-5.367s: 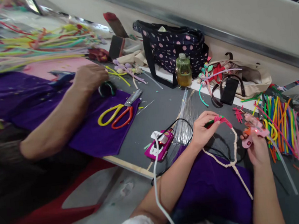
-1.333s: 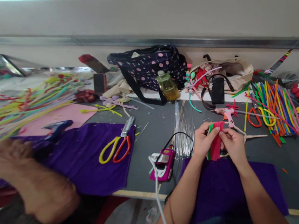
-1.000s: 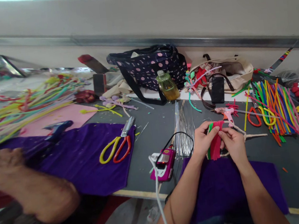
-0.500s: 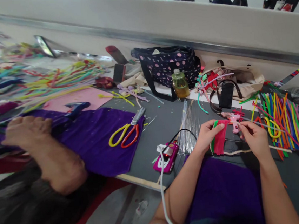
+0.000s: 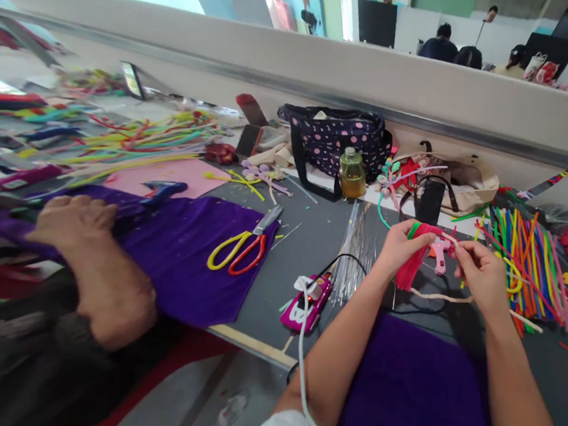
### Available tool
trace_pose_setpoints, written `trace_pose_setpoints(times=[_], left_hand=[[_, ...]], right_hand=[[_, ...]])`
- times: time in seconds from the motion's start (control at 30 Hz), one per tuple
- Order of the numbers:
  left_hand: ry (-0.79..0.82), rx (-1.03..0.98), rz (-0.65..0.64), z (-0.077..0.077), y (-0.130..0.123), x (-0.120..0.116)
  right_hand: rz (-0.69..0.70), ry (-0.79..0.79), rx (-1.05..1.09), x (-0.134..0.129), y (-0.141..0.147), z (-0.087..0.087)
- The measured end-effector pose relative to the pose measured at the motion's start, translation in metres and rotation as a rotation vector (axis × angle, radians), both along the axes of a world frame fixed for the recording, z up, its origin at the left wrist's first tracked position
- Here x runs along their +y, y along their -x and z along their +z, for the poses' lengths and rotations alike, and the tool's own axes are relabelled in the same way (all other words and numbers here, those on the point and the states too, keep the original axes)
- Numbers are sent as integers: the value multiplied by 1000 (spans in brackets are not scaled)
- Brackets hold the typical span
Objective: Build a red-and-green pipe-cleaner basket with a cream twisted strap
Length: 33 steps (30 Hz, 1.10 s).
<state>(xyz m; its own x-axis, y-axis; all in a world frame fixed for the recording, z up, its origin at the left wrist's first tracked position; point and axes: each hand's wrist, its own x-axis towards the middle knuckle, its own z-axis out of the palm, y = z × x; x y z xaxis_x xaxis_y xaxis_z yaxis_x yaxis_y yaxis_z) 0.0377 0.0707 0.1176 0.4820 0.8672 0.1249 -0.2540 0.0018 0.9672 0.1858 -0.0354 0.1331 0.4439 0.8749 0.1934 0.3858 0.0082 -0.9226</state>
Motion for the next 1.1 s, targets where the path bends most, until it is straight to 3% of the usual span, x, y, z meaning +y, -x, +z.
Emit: trace_pose_setpoints(times=[0.13,0.3,0.37,0.47,0.6,0.7,0.93,1.1], left_hand=[[51,-39,-45,-3,9,14],[313,-195,-65,-23,16,10],[321,-263,30,-30,11,4],[282,-223,134,-37,7,-3],[326,-120,65,-44,14,-3],[386,-104,37,-47,22,-1],[477,-118,-21,-34,25,1],[344,-217,181,-18,23,-8]], right_hand=[[1,-83,322,10,-9,4],[-74,-288,705,23,-10,4],[-88,-279,766,23,-4,-3],[-53,-192,766,13,3,-19],[-38,-128,756,-6,-2,-37],[-40,-94,773,-15,-10,-42],[58,1,778,-23,-4,-23],[67,-24,695,-36,15,0]])
